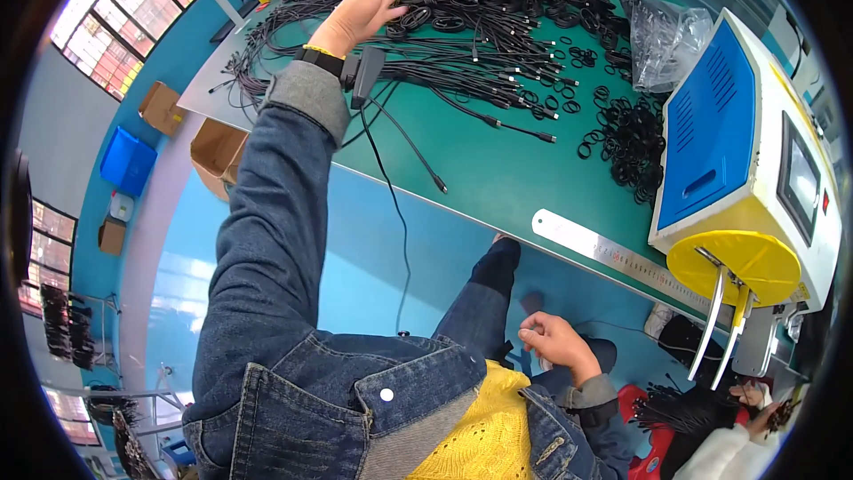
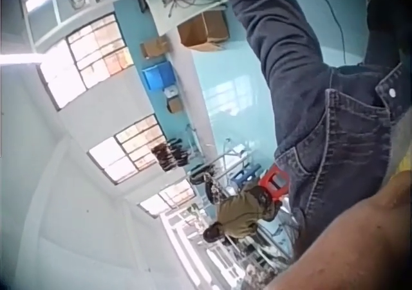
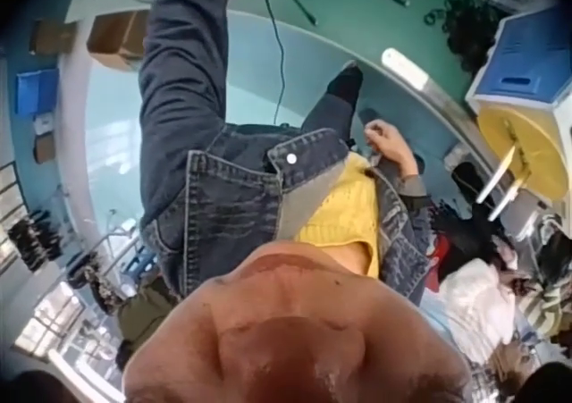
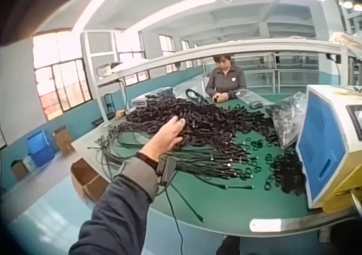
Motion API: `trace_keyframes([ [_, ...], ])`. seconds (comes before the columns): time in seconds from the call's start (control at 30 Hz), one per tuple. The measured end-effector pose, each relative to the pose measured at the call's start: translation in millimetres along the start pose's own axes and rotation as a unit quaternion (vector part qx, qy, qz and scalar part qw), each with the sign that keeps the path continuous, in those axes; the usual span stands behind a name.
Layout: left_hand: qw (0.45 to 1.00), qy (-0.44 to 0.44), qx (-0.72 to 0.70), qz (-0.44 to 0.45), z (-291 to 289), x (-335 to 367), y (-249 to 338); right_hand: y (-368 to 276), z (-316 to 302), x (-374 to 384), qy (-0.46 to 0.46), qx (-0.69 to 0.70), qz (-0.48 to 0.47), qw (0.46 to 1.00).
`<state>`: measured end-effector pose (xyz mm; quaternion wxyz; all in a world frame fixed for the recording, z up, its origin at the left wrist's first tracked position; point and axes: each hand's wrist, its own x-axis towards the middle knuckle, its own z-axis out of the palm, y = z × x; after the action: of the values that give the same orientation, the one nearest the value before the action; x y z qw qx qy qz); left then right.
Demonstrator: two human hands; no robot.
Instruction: Manually feeding electronic cables into an automated machine to bundle and secure them.
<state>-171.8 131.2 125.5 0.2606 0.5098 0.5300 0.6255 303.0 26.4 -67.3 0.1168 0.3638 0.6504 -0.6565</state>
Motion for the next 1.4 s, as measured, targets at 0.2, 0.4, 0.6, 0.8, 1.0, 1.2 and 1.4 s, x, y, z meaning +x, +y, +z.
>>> trace_keyframes([
  [0.2,0.790,0.078,0.607,0.038,-95,-28,-134,3,3,14,0.031,-0.034,-0.021,0.999],
  [0.4,0.743,0.047,0.667,-0.022,-100,-84,-142,-6,1,16,0.073,-0.110,-0.030,0.991],
  [0.6,0.698,0.023,0.714,0.051,-118,-87,-123,-3,14,7,0.087,-0.100,-0.033,0.991],
  [0.8,0.667,0.184,0.608,0.389,-58,-87,3,-17,2,0,0.259,-0.090,-0.216,0.937],
  [1.0,0.782,0.157,0.447,0.405,25,-174,51,-90,-13,-44,0.532,-0.234,-0.374,0.722],
  [1.2,0.824,-0.038,0.343,0.449,128,-275,73,-111,6,-62,0.362,-0.388,-0.449,0.719],
  [1.4,0.854,-0.167,0.467,0.158,162,-310,48,-29,13,-79,0.295,-0.253,-0.267,0.882],
])
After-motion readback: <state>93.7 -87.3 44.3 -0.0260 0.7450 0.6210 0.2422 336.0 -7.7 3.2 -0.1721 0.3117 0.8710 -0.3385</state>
